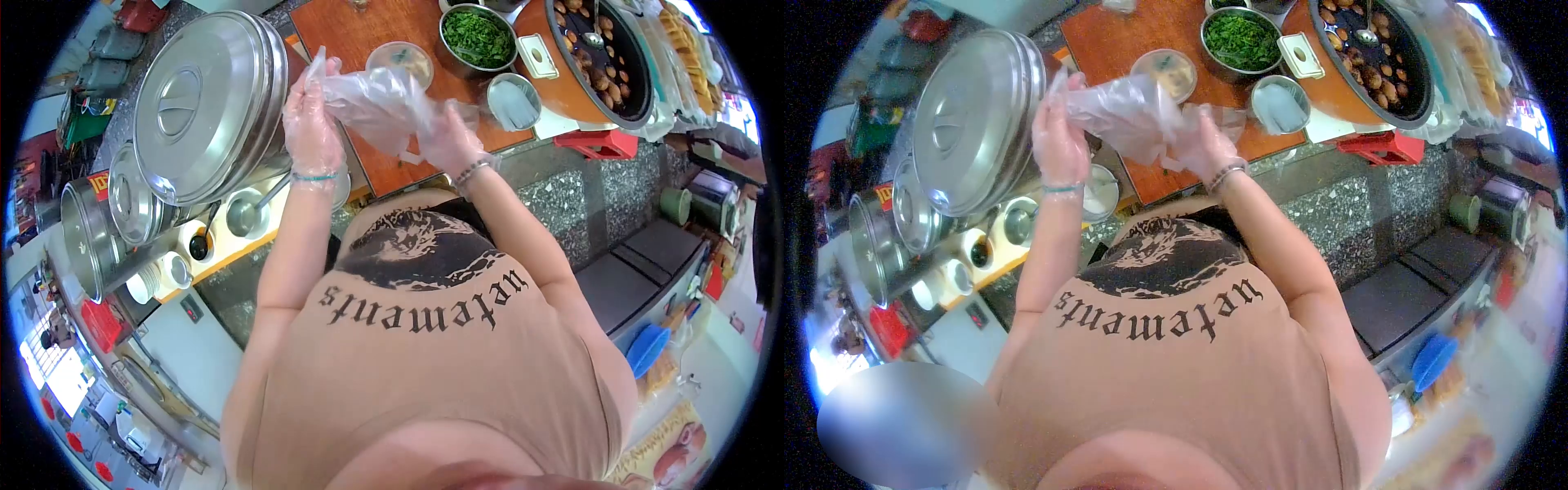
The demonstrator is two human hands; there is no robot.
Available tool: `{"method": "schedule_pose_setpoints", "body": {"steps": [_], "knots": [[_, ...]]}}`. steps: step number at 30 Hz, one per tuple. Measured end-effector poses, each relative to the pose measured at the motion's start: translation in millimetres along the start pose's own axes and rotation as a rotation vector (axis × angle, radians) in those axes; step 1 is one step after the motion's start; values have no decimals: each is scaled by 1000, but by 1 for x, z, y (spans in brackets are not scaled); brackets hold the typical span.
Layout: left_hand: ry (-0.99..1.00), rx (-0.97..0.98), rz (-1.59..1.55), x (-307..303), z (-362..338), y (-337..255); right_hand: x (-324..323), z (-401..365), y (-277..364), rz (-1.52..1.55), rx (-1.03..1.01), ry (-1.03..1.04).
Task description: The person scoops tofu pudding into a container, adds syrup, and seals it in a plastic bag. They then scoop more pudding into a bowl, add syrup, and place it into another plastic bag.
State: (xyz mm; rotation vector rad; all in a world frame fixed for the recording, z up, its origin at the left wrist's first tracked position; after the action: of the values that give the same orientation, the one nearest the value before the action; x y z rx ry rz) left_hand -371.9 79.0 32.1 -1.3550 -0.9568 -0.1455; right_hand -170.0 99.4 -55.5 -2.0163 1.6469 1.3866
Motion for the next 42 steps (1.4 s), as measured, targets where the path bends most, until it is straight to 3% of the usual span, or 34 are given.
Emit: {"method": "schedule_pose_setpoints", "body": {"steps": [2, 3, 5, 7, 8, 9, 10, 12, 14, 18, 21, 22, 25, 26, 30, 32, 33, 34, 36, 37, 38, 39, 40, 41, 42], "knots": [[-38, -1, -51, 3, 0, -5, 64, 41, -75, 728, 158, -342], [-56, 2, -73, 1, 1, -6, 71, 36, -81, 727, 156, -345], [-75, 13, -95, -5, 2, -16, 85, 27, -76, -189, -13, -242], [-33, 136, -92, -12, 3, -40, 118, 71, -132, -385, -9, -265], [-38, 138, -87, -9, 1, -52, 99, 66, -113, -570, 3, -268], [-63, 204, -81, -6, -1, -71, 83, 61, -107, -630, 48, -7], [-86, 273, -76, -1, -3, -87, 63, 45, -83, -623, 44, -7], [-51, 277, -60, 3, -3, -95, 19, 24, -59, -496, 233, -299], [-116, 172, -50, -6, 2, -86, -13, 10, -40, -504, 176, -310], [-123, 114, -118, 4, -2, -59, -56, -24, 28, 377, -579, -555], [-129, 49, -54, 14, -7, -46, -77, -28, 70, 1260, -460, -287], [-110, 71, -62, 12, -7, -47, -80, -25, 69, 1247, -486, -303], [-28, 73, -22, 16, -9, -48, -77, -17, 53, 1561, -51, -159], [-9, 97, -31, 16, -9, -51, -78, -11, 51, 1595, -199, -221], [19, -48, 5, 6, 1, -47, -78, 1, 36, 1573, -249, -307], [60, 286, 444, 15, -4, -67, -84, -2, 37, 1502, -243, -374], [5, 831, 962, 28, -20, -83, -87, -4, 34, 1407, -229, -472], [1, 804, 974, 42, -27, -88, -91, -8, 35, 1311, -207, -559], [339, 827, 1350, 74, -45, -73, -106, -27, 57, 1130, -195, -502], [411, 698, 1322, 77, -42, -56, -97, -23, 63, 1307, -196, -390], [477, 571, 1286, 76, -39, -40, -104, -24, 70, 1081, -388, -491], [468, 538, 1285, 71, -40, -31, -101, -22, 72, 1229, -385, -393], [430, 389, 1153, 63, -39, -22, -96, -21, 72, 1376, -379, -301], [393, 257, 1019, 57, -34, -14, -92, -16, 68, 1377, -367, -297], [391, 245, 1016, 54, -32, -9, -85, -10, 63, 1413, -336, -270]]}}
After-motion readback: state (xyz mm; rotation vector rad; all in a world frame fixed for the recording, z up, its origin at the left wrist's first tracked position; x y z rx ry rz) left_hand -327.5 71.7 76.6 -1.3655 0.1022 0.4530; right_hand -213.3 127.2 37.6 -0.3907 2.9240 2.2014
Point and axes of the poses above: each hand's wrist, its own z-axis towards the middle knuckle, its own x-axis out of the palm, y = z × x, the point moved 5 cm from there along z, towards the middle knuckle, and after that the axes turned 10 degrees about -z, right-handed, at the moved point
